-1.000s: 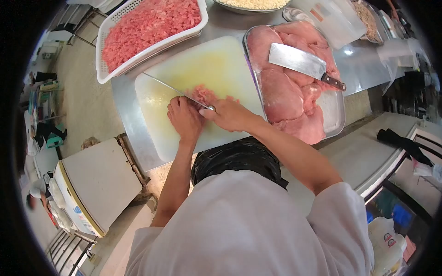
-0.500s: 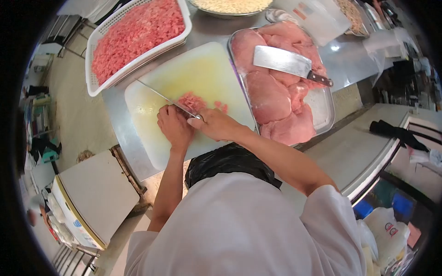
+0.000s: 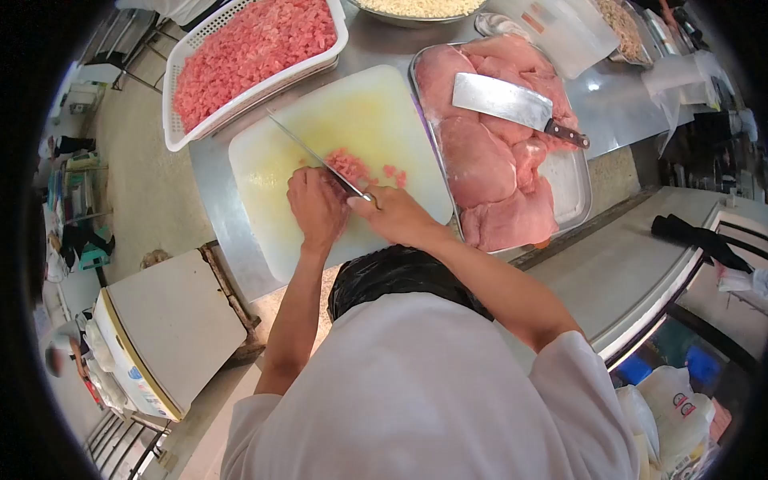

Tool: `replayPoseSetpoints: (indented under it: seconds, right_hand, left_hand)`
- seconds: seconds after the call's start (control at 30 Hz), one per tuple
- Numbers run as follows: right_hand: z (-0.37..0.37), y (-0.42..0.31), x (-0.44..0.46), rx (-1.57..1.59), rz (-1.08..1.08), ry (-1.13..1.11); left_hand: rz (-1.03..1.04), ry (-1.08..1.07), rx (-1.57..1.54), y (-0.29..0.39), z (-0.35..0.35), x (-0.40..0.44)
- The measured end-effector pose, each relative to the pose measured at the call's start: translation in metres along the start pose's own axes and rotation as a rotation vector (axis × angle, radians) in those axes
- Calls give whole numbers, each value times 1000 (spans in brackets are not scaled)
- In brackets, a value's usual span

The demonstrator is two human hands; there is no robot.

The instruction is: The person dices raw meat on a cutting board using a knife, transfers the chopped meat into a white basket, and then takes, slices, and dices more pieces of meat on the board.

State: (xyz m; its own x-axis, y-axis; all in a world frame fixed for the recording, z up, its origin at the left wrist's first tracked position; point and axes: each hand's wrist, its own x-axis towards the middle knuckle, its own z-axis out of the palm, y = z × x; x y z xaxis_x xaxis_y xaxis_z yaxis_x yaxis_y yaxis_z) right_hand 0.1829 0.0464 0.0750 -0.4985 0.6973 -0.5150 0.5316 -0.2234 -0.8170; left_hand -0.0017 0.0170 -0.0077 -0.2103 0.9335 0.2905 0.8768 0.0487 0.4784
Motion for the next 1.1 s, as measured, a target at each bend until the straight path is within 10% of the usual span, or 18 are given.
replayPoseSetpoints:
  seconds: [1.1]
  right_hand:
    - [-31, -43, -15, -88, 75, -168]
  left_hand:
    - [-42, 139, -125, 1, 6, -10]
